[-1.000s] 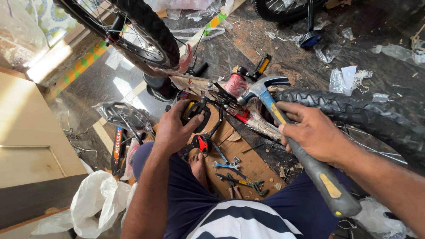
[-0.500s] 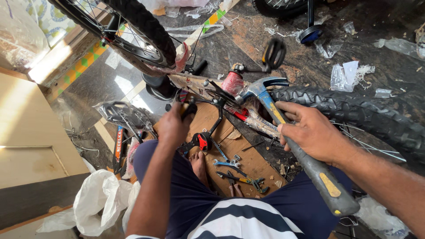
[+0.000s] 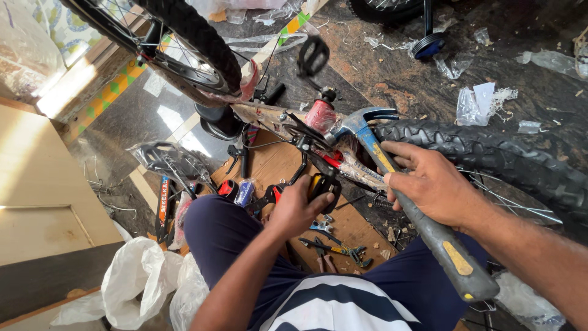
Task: The person assembles and repairs a bicycle by installing the chain around the crankset and rear cassette, then uses a hammer to secure parts on the frame.
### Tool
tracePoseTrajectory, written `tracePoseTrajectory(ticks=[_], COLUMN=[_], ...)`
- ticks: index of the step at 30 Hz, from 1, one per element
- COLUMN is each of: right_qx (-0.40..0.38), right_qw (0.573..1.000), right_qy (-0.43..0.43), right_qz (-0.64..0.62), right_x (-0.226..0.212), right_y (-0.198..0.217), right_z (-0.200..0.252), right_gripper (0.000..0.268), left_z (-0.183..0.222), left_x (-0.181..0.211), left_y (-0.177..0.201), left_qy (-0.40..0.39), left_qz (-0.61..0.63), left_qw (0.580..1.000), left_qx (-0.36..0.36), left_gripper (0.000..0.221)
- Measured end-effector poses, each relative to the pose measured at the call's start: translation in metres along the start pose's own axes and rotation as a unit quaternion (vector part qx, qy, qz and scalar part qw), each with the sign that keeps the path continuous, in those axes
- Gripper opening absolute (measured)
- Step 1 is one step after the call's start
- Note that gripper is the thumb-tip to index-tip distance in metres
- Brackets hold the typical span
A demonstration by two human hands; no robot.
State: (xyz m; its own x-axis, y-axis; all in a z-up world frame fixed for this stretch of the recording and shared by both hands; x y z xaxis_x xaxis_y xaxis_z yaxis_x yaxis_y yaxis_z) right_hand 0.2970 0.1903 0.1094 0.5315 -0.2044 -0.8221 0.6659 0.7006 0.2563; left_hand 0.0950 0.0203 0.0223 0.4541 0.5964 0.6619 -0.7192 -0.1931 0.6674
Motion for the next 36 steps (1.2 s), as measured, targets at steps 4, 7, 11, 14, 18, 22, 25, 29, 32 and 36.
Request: tracePoseTrajectory(ticks=[4,7,11,14,18,22,25,29,32,36], right_qx=[0.003,0.000,-0.001,-0.006,0.002,-0.001,-0.003,-0.004,-0.009,-0.002], right_qw=[1.000,1.000,1.000,1.000,1.000,1.000,1.000,1.000,0.999,1.000], right_qy=[-0.021,-0.022,-0.017,-0.008,-0.023,-0.021,-0.027,-0.018,-0.010,-0.020], right_qz=[0.003,-0.006,-0.009,-0.020,0.014,0.004,-0.007,-0.022,-0.031,-0.015], right_x=[0.000,0.001,0.003,0.002,0.000,0.000,0.002,0.005,0.006,0.007], right_y=[0.001,-0.001,-0.001,0.000,0.000,0.000,0.001,0.001,0.000,0.000], right_z=[0.000,-0.002,-0.003,-0.002,-0.001,-0.001,-0.003,-0.003,-0.004,-0.004], right_gripper=[0.068,0.068,0.069,0.069,0.070,0.071,0.070,0.068,0.070,0.068], left_z=[0.003,-0.015,-0.052,-0.062,-0.034,0.004,-0.001,-0.020,-0.041,-0.066], left_x=[0.014,-0.008,-0.067,-0.093,-0.063,-0.005,0.010,-0.006,-0.047,-0.103], left_y=[0.060,0.098,0.075,0.022,-0.026,0.006,0.059,0.102,0.099,0.038], left_qy=[0.034,-0.058,-0.035,-0.059,-0.069,-0.027,0.013,-0.037,0.013,-0.066], left_qz=[0.260,0.132,-0.108,-0.095,-0.057,0.039,0.106,0.202,-0.101,-0.063], left_qw=[0.965,0.984,0.971,0.969,0.993,0.999,0.993,0.975,0.977,0.973], left_qx=[0.009,0.110,0.211,0.221,0.077,-0.002,0.046,0.085,0.186,0.211], left_gripper=[0.037,0.033,0.035,0.039,0.040,0.043,0.044,0.041,0.039,0.046])
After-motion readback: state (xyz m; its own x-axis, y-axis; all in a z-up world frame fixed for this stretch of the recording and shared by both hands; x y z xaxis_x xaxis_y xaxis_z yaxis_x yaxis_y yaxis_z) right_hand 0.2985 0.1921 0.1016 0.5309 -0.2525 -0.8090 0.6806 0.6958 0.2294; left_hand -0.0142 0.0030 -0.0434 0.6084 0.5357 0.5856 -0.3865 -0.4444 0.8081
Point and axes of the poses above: each hand's wrist, its own z-axis away from the middle knuckle, its own y-axis out of the back of the hand, x = y × z, the point moved 1 cm from there along -z, towards the middle knuckle, and after that the axes turned 11 degrees about x, right-handed, at the moved point
